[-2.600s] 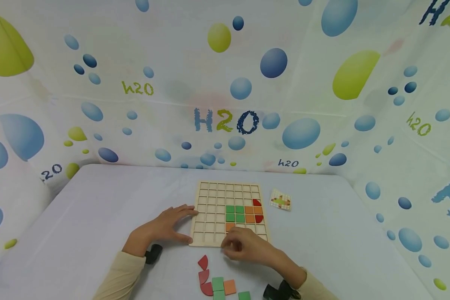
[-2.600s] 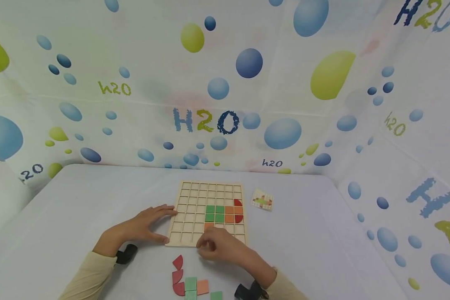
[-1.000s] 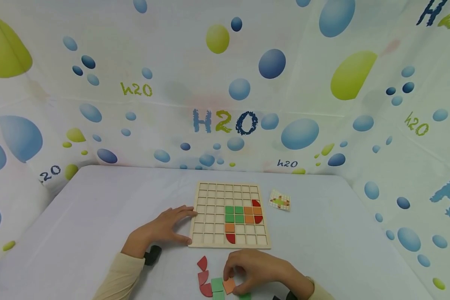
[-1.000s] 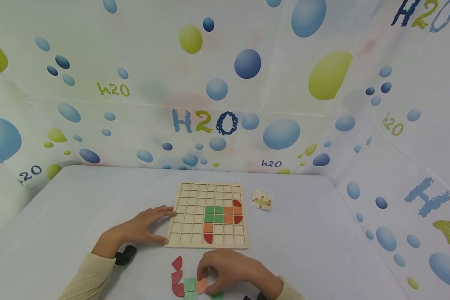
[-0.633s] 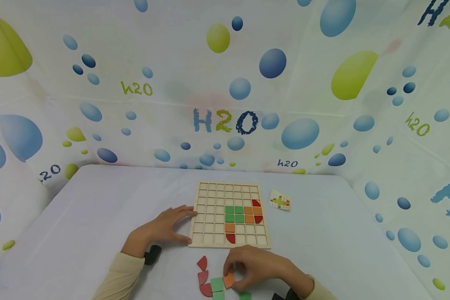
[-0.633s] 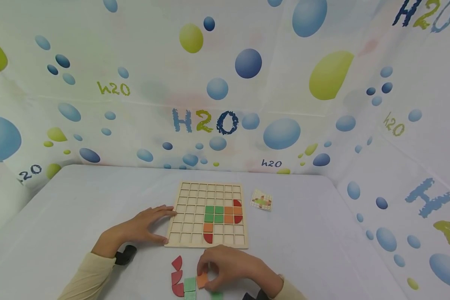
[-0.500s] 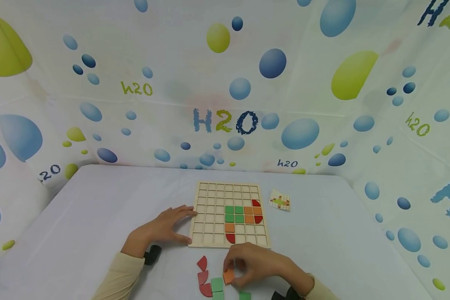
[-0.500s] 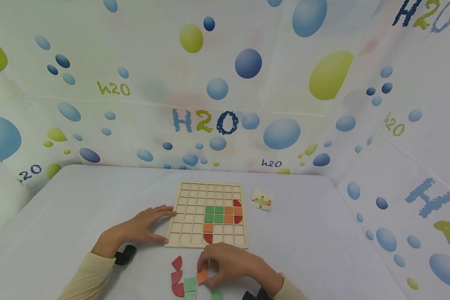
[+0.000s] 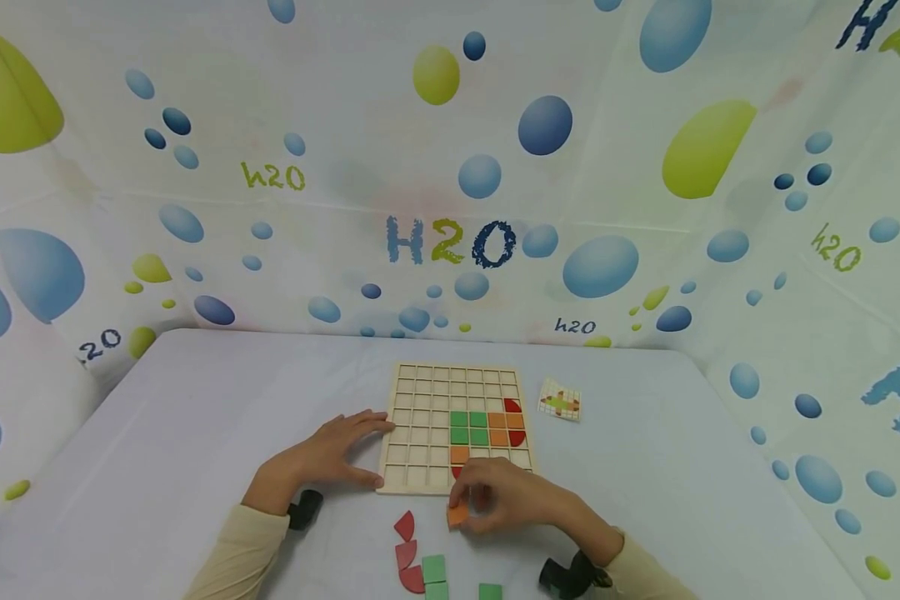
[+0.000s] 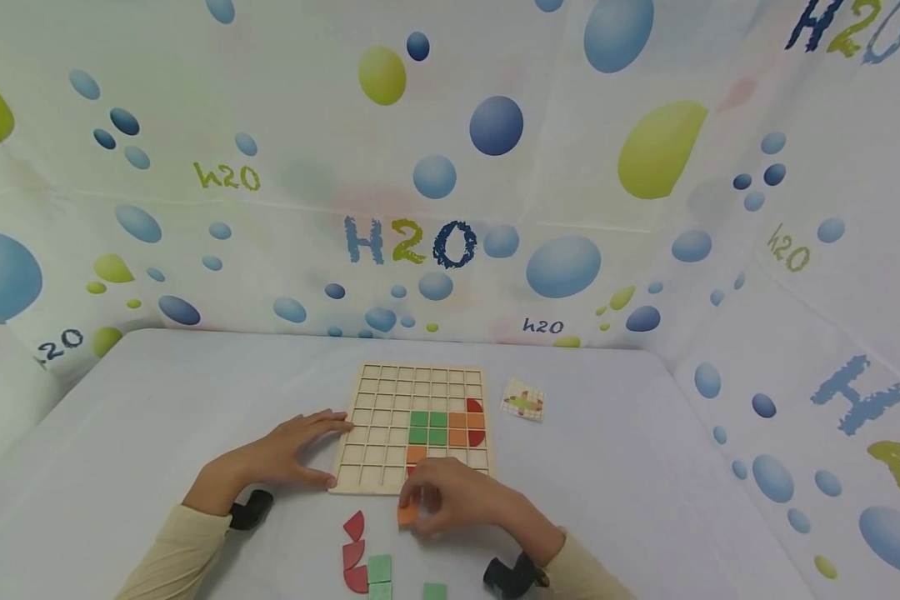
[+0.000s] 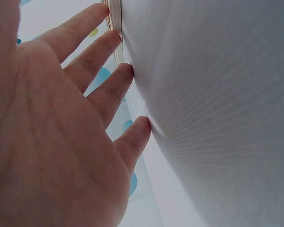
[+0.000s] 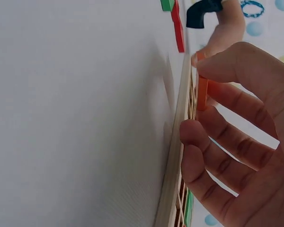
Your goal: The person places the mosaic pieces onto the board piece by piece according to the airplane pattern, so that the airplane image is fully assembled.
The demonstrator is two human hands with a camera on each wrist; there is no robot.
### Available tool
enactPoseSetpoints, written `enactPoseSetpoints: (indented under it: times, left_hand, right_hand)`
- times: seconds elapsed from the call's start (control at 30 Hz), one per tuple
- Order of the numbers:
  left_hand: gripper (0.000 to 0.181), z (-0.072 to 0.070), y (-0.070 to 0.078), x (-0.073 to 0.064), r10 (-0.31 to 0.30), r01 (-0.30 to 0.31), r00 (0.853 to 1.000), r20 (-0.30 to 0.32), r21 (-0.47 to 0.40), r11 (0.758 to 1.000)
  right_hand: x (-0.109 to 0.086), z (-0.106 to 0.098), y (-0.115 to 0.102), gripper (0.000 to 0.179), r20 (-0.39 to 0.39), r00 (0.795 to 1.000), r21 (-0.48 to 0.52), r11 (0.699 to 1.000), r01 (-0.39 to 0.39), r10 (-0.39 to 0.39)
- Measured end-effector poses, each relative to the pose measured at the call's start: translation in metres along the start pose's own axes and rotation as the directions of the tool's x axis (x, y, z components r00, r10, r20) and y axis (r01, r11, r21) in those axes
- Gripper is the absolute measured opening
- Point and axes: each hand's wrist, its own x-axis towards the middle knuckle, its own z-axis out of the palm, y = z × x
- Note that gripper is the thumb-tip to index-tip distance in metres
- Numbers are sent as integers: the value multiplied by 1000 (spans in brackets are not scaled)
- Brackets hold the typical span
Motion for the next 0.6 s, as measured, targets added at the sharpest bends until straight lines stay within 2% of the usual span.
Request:
enactPoseSetpoints:
  times: [0.33, 0.43, 0.6]
  left_hand:
    - [78, 0, 0, -1, 7, -7, 1000, -1, -5, 1000]
    - [77, 0, 0, 0, 10, -10, 1000, -1, 0, 1000]
    - [77, 0, -1, 0, 10, -10, 1000, -1, 0, 1000]
  right_hand:
    - [5, -17, 8, 19, -42, 993, 39, 993, -112, 114]
    - [7, -22, 10, 18, -55, 991, 37, 992, -119, 121]
    - [10, -28, 18, 16, -92, 992, 17, 996, -84, 85]
